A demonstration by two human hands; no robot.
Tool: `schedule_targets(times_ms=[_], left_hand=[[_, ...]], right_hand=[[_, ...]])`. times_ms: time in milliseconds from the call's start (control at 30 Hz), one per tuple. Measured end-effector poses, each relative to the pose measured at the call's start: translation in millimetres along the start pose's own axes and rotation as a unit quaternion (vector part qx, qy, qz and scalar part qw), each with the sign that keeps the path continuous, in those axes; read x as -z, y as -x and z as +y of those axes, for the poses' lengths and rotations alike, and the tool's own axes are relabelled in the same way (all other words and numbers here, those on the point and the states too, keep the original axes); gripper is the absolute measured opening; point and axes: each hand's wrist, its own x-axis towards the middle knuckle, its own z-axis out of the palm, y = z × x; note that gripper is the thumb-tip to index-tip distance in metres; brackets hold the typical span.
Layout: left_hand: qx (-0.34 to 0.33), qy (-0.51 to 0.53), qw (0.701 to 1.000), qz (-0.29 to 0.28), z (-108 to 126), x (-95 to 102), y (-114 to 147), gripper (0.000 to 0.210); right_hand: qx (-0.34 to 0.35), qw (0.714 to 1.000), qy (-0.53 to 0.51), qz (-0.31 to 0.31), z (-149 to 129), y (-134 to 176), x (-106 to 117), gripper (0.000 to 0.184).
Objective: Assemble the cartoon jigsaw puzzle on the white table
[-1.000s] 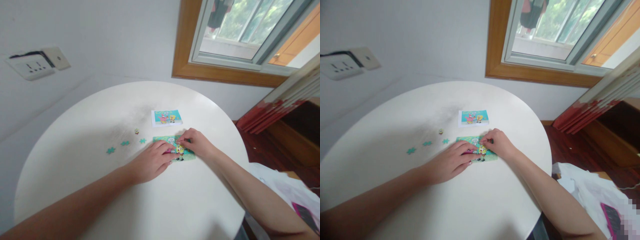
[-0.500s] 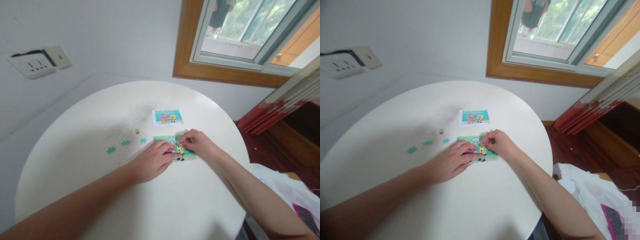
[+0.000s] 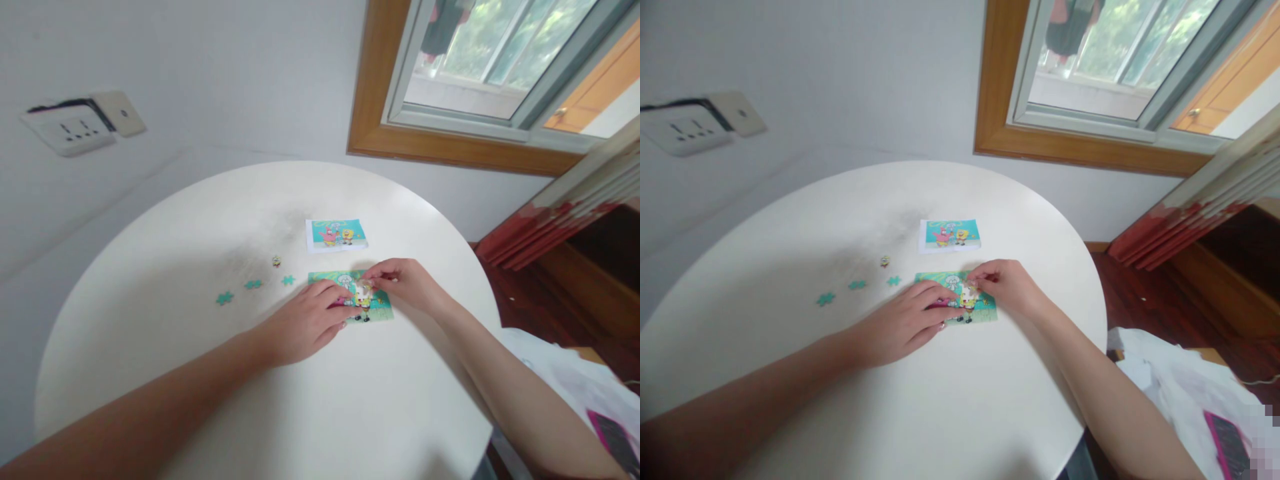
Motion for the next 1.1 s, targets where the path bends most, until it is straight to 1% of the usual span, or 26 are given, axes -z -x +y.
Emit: schedule_targets(times_ms=[100,167,333,500,767,933,1100], left_hand=[[0.001,-0.002,1.0,0.0,-0.2,-0.8,0.3,0.038],[0.002,-0.003,1.0,0.0,-0.1,-1.2,0.4,0.037],[0.004,-0.003,1.0,-0.008,0.5,-0.8,0.5,0.037],[0.003,-0.005,1.0,-0.013,0.5,0.7,0.3,0.037],[0.002,-0.006,1.0,-0.004,0.9,0.6,0.2,0.037],[0.004,-0.006,1.0,-0.012,0.4,0.1,-0.1,0.036],[0.004,-0.002,1.0,-0.015,0.2,-0.4,-0.6,0.037]], right_hand=[[-0.017,0.999,-0.028,-0.028,-2.4,2.9,1.4,0.02],[-0.02,0.999,-0.023,-0.036,-3.6,4.2,3.2,0.02],[0.013,0.996,0.092,-0.02,-6.5,4.0,7.0,0.02],[0.018,0.991,0.129,-0.01,-6.4,2.5,7.4,0.021],[0.023,0.993,0.113,-0.03,-4.7,2.9,6.4,0.015],[0.035,0.989,0.145,-0.02,-6.8,1.7,4.8,0.011],[0.045,0.987,0.154,-0.015,-7.2,-0.8,4.4,0.008]])
